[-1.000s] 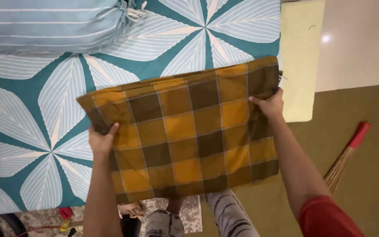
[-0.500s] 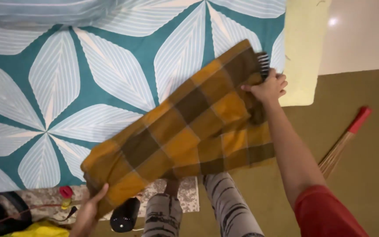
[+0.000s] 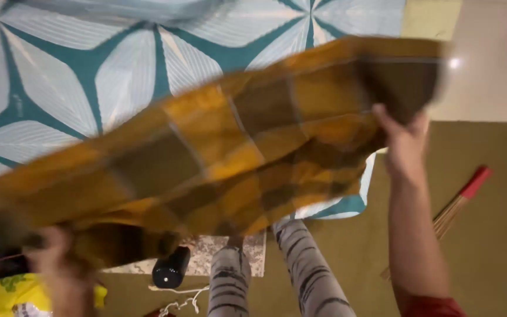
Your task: Folding various items of clothing including a sarong and towels, and placing them on a storage shelf.
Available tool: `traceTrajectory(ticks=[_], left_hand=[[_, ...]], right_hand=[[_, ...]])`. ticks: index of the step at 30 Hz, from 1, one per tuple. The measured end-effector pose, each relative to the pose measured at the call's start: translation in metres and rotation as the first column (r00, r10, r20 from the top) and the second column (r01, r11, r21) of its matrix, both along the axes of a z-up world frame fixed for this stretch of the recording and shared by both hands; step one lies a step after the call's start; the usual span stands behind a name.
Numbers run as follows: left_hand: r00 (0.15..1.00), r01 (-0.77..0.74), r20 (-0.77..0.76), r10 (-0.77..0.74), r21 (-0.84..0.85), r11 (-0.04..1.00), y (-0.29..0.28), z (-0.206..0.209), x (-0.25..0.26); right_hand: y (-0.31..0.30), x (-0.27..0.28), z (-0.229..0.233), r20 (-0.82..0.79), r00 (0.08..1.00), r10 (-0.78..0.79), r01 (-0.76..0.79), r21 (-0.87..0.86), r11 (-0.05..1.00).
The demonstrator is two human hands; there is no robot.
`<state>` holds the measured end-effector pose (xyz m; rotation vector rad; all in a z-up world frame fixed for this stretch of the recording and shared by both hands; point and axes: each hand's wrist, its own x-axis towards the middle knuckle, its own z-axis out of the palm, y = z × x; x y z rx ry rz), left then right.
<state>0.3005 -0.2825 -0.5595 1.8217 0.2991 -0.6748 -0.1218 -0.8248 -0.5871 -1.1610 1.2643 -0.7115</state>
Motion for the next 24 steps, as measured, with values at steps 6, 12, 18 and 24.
traceTrajectory(ticks=[6,12,18,24], left_hand=[[0.995,0.08,-0.042,-0.086,-0.137,0.987,0.165,0.064,0.012],[0.975,0.151,-0.127,-0.18,-0.21,0.966,0.155,0.009,-0.006],[0.841,0.517,0.121,-0.528,0.112,0.849,0.121,0.0,-0.112],[0.816,0.518,0.14,-0.56,0.25,0.818,0.097,-0.05,-0.096]], right_hand=[[0.004,-0.034,0.125,0.469,0.881,-0.061,0.184,-0.221,0.958],[0.034,-0.053,0.152,0.332,0.926,0.177,-0.089,-0.263,0.961],[0.089,-0.13,0.082,-0.144,0.982,0.119,-0.132,-0.09,0.987],[0.07,-0.095,0.031,-0.395,0.883,0.255,-0.241,0.086,0.967]])
